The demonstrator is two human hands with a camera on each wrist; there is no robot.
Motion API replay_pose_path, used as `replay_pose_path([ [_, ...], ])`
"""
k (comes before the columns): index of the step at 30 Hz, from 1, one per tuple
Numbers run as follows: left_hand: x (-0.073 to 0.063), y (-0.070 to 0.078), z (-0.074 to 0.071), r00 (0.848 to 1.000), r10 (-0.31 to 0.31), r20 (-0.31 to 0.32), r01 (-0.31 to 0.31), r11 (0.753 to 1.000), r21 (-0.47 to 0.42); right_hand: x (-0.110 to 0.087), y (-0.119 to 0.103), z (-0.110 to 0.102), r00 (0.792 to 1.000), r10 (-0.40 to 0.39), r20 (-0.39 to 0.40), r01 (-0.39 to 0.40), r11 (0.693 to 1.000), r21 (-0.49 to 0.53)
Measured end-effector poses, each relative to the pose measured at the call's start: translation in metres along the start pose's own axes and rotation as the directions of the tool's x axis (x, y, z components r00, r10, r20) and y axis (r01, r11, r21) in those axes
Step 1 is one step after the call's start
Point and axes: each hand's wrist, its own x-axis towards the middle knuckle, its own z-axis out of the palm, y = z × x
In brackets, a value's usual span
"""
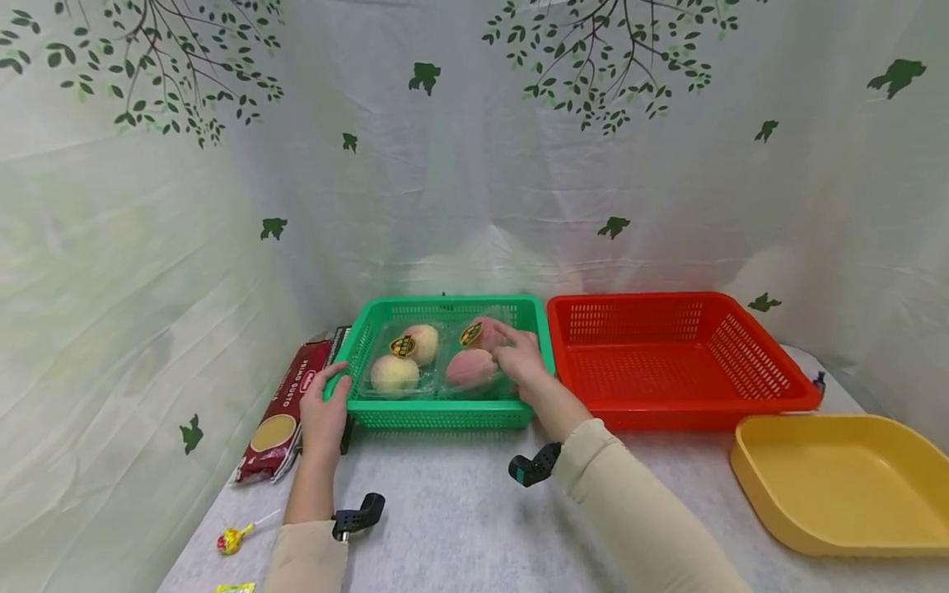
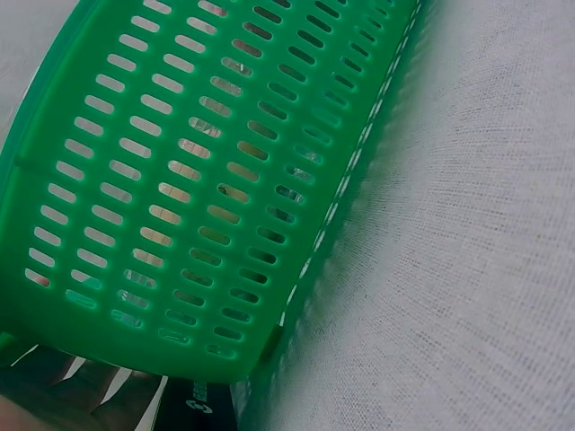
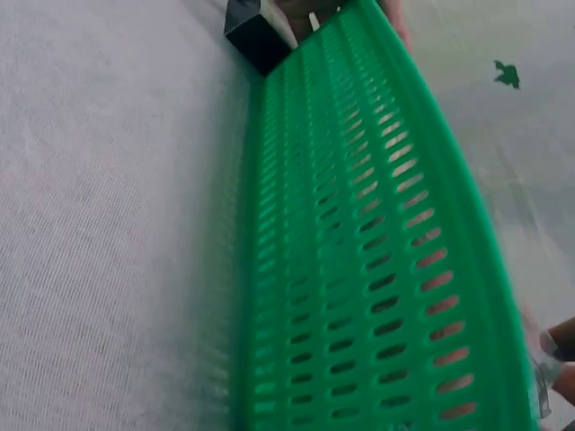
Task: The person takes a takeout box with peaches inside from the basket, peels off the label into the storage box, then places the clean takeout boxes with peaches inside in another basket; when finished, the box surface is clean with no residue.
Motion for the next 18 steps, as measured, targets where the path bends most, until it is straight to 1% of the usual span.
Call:
replay_pose_path([
  [4,0.0,0.001,0.0,1.0,0.002,-0.006,-0.002,1.0,-0.003,-0.007,-0.008,-0.001,1.0,0.01,-0.015,-0.01,1.0,-0.025],
  [7,0.0,0.002,0.0,1.0,-0.004,-0.009,0.004,1.0,-0.004,-0.014,-0.016,-0.005,1.0,0.021,-0.011,-0.021,1.0,-0.014],
  [13,0.0,0.001,0.0,1.0,-0.004,-0.007,0.004,1.0,-0.005,-0.027,-0.027,-0.02,0.999,0.028,0.025,-0.03,0.994,0.107],
  [18,0.001,-0.002,0.001,1.0,-0.002,-0.013,0.002,1.0,-0.01,-0.036,-0.03,-0.033,1.0,0.012,0.015,-0.014,0.984,0.178],
])
